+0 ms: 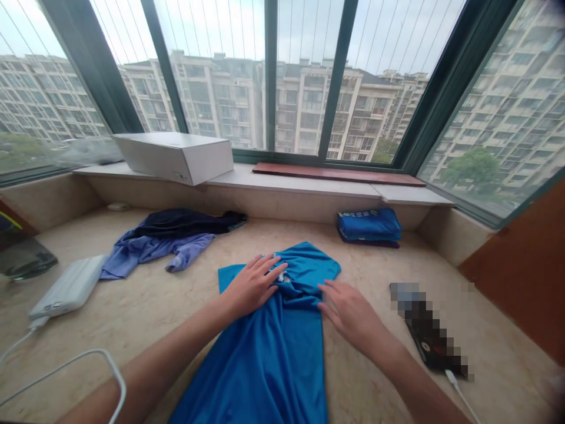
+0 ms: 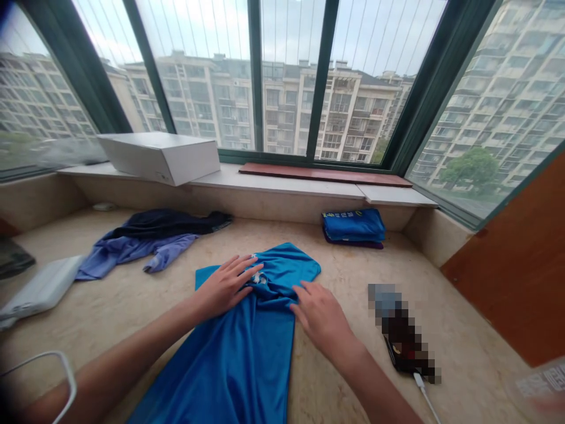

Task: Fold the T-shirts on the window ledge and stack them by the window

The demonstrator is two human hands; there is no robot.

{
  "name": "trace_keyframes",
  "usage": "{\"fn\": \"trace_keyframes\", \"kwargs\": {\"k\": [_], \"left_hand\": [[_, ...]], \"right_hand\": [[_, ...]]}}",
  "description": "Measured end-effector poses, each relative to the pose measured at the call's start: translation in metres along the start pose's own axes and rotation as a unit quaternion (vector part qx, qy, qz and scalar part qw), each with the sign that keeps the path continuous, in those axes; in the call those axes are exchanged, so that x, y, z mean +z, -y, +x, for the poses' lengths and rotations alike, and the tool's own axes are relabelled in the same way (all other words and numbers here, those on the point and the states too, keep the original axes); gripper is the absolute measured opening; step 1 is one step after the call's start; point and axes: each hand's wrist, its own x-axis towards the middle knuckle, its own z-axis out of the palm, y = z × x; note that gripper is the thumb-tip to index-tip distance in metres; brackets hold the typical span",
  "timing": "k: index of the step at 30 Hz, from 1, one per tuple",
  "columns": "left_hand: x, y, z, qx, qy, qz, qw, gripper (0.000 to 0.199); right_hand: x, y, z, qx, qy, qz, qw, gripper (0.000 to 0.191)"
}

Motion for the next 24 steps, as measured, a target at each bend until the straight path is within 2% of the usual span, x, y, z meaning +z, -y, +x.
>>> {"fn": "trace_keyframes", "kwargs": {"k": [2,4,6,8,10,12,14,16,18,20,22,24], "left_hand": [[0.009,-0.007,-0.005,-0.013,0.0,-0.05,0.999,0.047],[0.014,-0.012,-0.008,0.029,0.027,-0.114,0.993,0.038],[0.014,-0.015,-0.01,0.077,0.049,-0.168,0.982,0.029],[0.011,-0.018,-0.009,0.086,0.05,-0.211,0.972,0.024],[0.009,-0.021,-0.008,0.036,0.033,-0.238,0.97,0.025],[0.011,-0.026,-0.007,-0.042,0.014,-0.254,0.966,0.031],[0.015,-0.032,-0.007,-0.097,0.007,-0.268,0.959,0.053],[0.02,-0.039,-0.009,-0.119,0.002,-0.279,0.953,0.079],[0.023,-0.045,-0.01,-0.141,-0.028,-0.299,0.943,0.085],[0.023,-0.047,-0.009,-0.159,-0.066,-0.339,0.925,0.07],[0.019,-0.047,-0.008,-0.159,-0.092,-0.386,0.904,0.048],[0.014,-0.044,-0.006,-0.155,-0.104,-0.421,0.888,0.031]], "right_hand": [[0.008,-0.012,0.028,0.011,0.0,-0.005,1.0,0.05],[0.02,-0.016,0.042,0.012,0.006,0.001,1.0,0.055],[0.027,-0.015,0.043,0.009,0.02,0.008,1.0,0.048],[0.026,-0.011,0.038,0.011,0.036,0.028,0.999,0.035],[0.021,-0.007,0.031,0.033,0.022,0.08,0.996,0.026],[0.017,0.0,0.027,0.066,-0.036,0.164,0.984,0.022],[0.014,0.01,0.024,0.07,-0.11,0.251,0.959,0.021],[0.014,0.025,0.021,0.02,-0.146,0.32,0.936,0.026],[0.014,0.04,0.017,-0.06,-0.131,0.36,0.922,0.036],[0.014,0.052,0.011,-0.137,-0.09,0.368,0.915,0.044],[0.013,0.056,0.007,-0.193,-0.063,0.351,0.914,0.046],[0.012,0.055,0.005,-0.225,-0.076,0.325,0.915,0.045]]}}
